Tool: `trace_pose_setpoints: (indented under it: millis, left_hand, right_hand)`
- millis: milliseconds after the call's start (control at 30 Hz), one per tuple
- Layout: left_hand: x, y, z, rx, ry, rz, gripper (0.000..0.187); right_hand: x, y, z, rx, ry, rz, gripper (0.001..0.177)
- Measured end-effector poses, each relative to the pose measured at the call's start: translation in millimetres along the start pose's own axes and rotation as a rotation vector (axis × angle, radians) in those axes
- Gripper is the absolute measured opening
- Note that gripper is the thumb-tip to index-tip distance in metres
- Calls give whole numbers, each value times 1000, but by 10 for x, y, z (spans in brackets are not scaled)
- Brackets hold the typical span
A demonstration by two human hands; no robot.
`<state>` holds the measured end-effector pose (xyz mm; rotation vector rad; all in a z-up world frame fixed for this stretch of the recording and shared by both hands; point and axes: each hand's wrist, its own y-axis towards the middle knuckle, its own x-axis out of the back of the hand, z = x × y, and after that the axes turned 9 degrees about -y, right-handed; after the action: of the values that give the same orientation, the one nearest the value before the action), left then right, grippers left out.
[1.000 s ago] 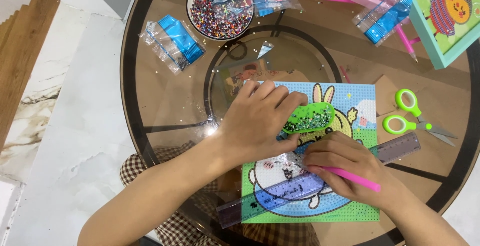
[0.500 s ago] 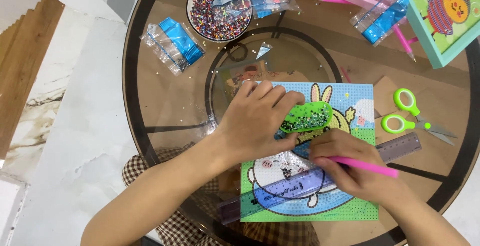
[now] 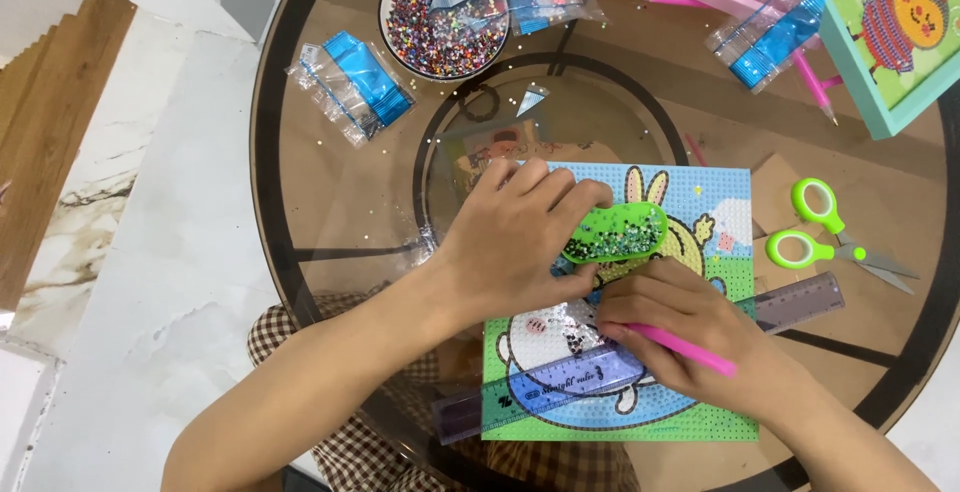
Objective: A person is performing diamond painting by using a specialized pen tool to pick up small beads and place them onto a sticky canvas, using a ruler to align the rows.
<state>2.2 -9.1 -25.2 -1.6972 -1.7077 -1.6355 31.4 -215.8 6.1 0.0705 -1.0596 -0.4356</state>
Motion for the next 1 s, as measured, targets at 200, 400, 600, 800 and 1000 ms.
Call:
trace_pose_setpoints:
  millis: [200,400,600,800,1000]
  left_hand:
    - [101,43,21,-15,-21,-14,46]
    - [171,64,62,221,-127,258,62]
    - [774,-199,-355,392,-25,232,46]
    - [839,-922,-630,674,-259,483,42]
    - [716,-1013,-503,643,-350,258,27]
  right_hand:
    - [-79,-415,-300,-178,301,-357,16]
    - [207,-365,-258,-203,-220,-479,16]
    - [665,-496,-156,-937,-516,108,19]
    - [832,-648,-315,-1211,-323,338,42]
    - [741,-706,-431,-1026,-383,421,33]
